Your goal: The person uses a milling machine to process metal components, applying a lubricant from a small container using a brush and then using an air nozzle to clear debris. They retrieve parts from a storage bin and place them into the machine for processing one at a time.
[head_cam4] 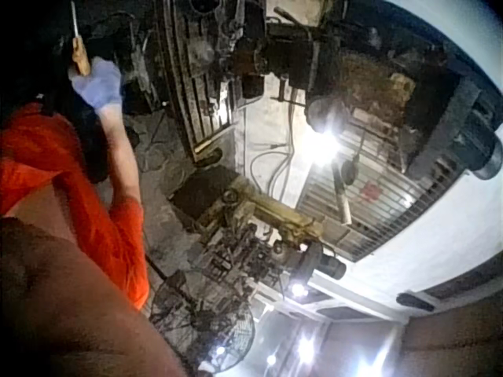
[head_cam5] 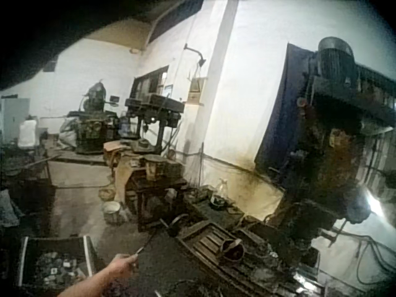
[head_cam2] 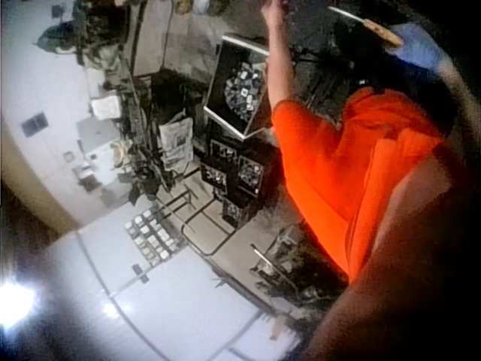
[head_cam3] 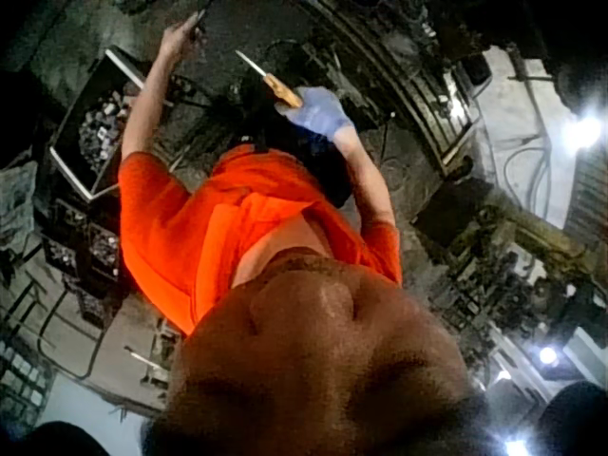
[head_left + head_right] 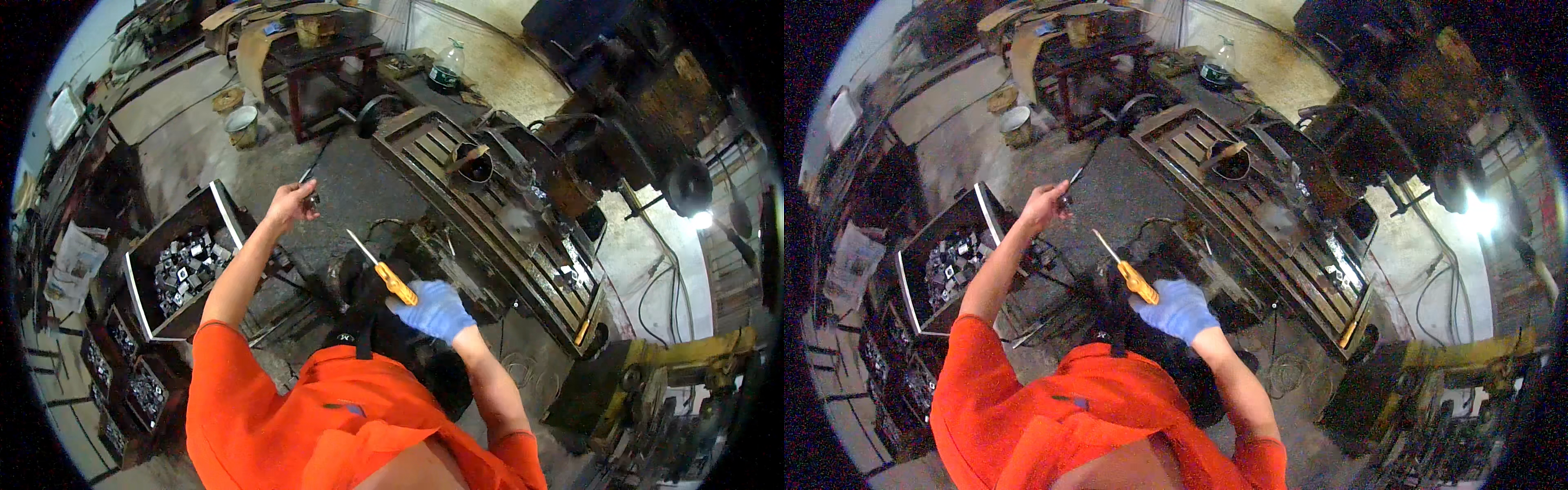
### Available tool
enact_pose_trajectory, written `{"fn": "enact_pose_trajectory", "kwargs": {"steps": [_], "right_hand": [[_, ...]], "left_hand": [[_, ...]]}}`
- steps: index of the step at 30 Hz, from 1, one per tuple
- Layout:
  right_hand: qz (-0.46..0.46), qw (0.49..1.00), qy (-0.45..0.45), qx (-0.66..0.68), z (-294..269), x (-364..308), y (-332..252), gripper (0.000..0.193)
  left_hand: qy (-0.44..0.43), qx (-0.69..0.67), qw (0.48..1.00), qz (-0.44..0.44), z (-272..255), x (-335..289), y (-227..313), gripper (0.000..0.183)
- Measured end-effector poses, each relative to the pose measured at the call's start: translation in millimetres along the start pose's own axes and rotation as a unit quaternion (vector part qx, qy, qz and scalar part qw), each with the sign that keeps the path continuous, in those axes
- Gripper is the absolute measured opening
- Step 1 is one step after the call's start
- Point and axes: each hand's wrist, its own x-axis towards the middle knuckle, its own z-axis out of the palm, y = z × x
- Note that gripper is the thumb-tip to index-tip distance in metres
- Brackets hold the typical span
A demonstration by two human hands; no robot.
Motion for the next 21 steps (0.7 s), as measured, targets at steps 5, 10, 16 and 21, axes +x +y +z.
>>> {"fn": "enact_pose_trajectory", "kwargs": {"steps": [5, 10, 16, 21], "right_hand": [[0.041, 0.999, 0.002, -0.001, -6.8, 27.7, -3.3, 0.058], [0.048, 0.998, -0.012, 0.044, -17.0, 15.7, 16.4, 0.056], [0.063, 0.995, 0.015, 0.071, -16.1, -7.0, 47.5, 0.055], [0.137, 0.985, 0.039, 0.095, -26.2, -61.8, 96.9, 0.062]], "left_hand": [[-0.025, -0.048, 0.998, -0.022, 26.0, 0.7, -12.9, 0.035], [-0.095, -0.043, 0.994, -0.041, 49.1, -0.4, -15.1, 0.023], [-0.173, 0.010, 0.984, -0.052, 107.9, 9.5, -28.6, 0.017], [-0.251, 0.038, 0.965, -0.066, 194.7, 18.0, -35.2, 0.017]]}}
